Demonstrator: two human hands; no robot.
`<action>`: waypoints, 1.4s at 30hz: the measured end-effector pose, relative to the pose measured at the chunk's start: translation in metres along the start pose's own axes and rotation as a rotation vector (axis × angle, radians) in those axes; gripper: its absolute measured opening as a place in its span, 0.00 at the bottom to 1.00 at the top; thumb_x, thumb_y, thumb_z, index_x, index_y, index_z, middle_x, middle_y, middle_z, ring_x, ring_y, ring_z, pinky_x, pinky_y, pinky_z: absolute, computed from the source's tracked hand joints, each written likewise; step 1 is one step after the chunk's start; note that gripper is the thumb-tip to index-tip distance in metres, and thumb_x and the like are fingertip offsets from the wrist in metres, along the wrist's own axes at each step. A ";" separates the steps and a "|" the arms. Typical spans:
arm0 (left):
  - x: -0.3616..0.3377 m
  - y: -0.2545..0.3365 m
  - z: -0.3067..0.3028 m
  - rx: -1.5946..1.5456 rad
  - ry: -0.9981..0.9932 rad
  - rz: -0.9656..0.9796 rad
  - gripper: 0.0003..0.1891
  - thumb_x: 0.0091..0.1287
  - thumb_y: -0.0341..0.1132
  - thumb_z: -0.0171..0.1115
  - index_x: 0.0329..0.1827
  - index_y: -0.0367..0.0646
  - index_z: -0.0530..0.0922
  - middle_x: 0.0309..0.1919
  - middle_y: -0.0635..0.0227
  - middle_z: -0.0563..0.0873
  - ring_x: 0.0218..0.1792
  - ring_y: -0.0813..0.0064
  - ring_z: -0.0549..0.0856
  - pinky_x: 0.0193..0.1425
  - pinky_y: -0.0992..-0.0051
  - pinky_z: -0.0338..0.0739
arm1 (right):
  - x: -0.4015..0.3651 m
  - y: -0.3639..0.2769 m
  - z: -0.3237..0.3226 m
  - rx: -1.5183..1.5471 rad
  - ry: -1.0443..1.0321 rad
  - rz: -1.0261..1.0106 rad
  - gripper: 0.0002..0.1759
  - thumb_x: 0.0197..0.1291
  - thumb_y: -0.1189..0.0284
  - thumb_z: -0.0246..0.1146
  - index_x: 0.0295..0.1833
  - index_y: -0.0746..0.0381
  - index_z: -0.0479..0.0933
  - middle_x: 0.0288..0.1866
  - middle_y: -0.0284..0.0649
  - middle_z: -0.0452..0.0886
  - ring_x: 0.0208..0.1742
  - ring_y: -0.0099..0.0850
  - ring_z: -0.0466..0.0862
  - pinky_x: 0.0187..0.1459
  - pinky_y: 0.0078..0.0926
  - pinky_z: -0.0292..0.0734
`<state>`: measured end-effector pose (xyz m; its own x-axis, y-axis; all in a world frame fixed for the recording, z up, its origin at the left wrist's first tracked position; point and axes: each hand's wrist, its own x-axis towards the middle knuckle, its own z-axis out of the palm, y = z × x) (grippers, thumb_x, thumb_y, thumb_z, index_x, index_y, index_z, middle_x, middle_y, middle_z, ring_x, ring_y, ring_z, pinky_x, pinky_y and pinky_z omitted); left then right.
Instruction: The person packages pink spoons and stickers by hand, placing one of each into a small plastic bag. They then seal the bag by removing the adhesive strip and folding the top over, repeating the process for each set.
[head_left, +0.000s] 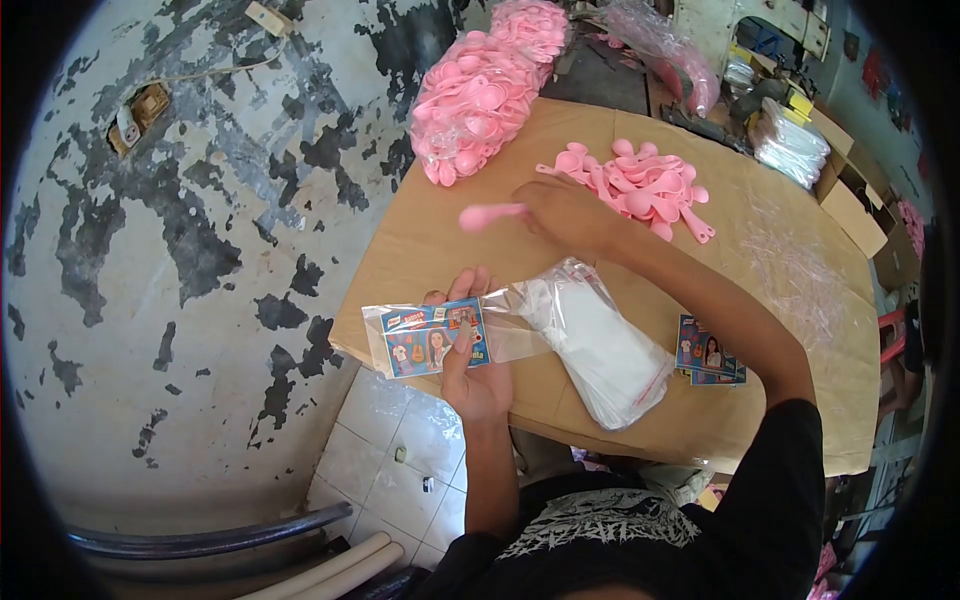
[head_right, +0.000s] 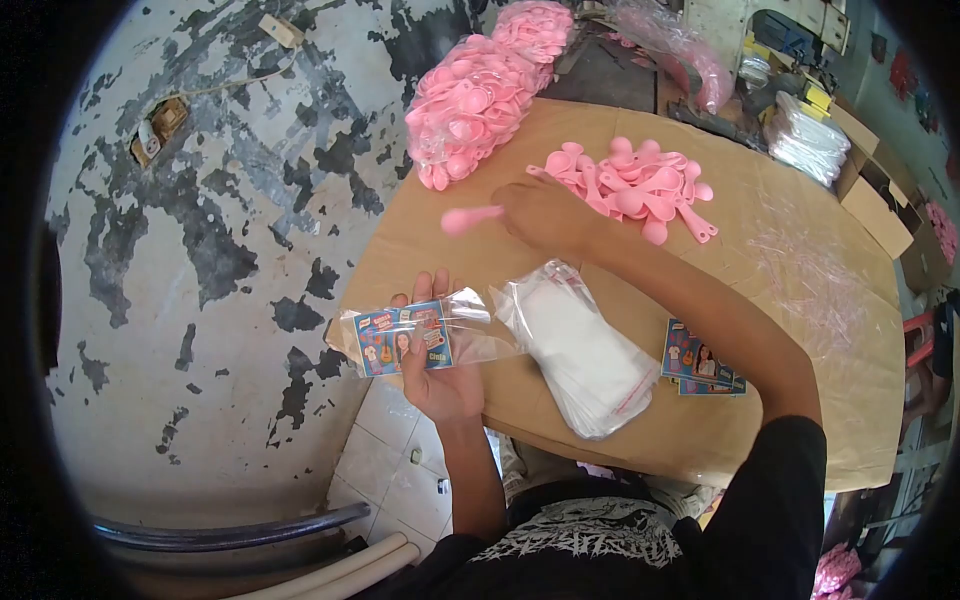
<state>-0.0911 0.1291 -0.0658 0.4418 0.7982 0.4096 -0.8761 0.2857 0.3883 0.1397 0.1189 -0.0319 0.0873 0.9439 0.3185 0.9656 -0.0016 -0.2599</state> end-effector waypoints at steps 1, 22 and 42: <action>0.000 -0.001 0.001 -0.035 -0.012 0.014 0.25 0.66 0.28 0.57 0.65 0.44 0.61 0.65 0.45 0.71 0.71 0.49 0.67 0.78 0.49 0.53 | -0.011 -0.009 -0.013 0.182 -0.041 0.172 0.13 0.59 0.71 0.60 0.48 0.66 0.76 0.51 0.46 0.79 0.51 0.39 0.80 0.45 0.40 0.76; -0.001 -0.052 0.069 0.121 0.092 0.069 0.15 0.71 0.29 0.59 0.57 0.44 0.66 0.61 0.57 0.77 0.67 0.57 0.75 0.76 0.59 0.68 | -0.171 -0.048 -0.175 0.833 -0.008 0.269 0.17 0.70 0.64 0.60 0.55 0.61 0.66 0.35 0.34 0.77 0.20 0.20 0.76 0.21 0.20 0.72; -0.023 -0.071 0.087 0.154 -0.241 -0.084 0.32 0.62 0.40 0.73 0.63 0.55 0.61 0.71 0.65 0.69 0.72 0.54 0.67 0.76 0.49 0.62 | -0.173 -0.048 -0.176 0.372 -0.115 -0.024 0.07 0.68 0.69 0.59 0.46 0.60 0.74 0.28 0.41 0.82 0.28 0.42 0.82 0.33 0.35 0.73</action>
<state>-0.0222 0.0443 -0.0308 0.5605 0.6212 0.5477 -0.8033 0.2470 0.5420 0.1208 -0.1027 0.0858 0.0169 0.9732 0.2293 0.8104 0.1210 -0.5733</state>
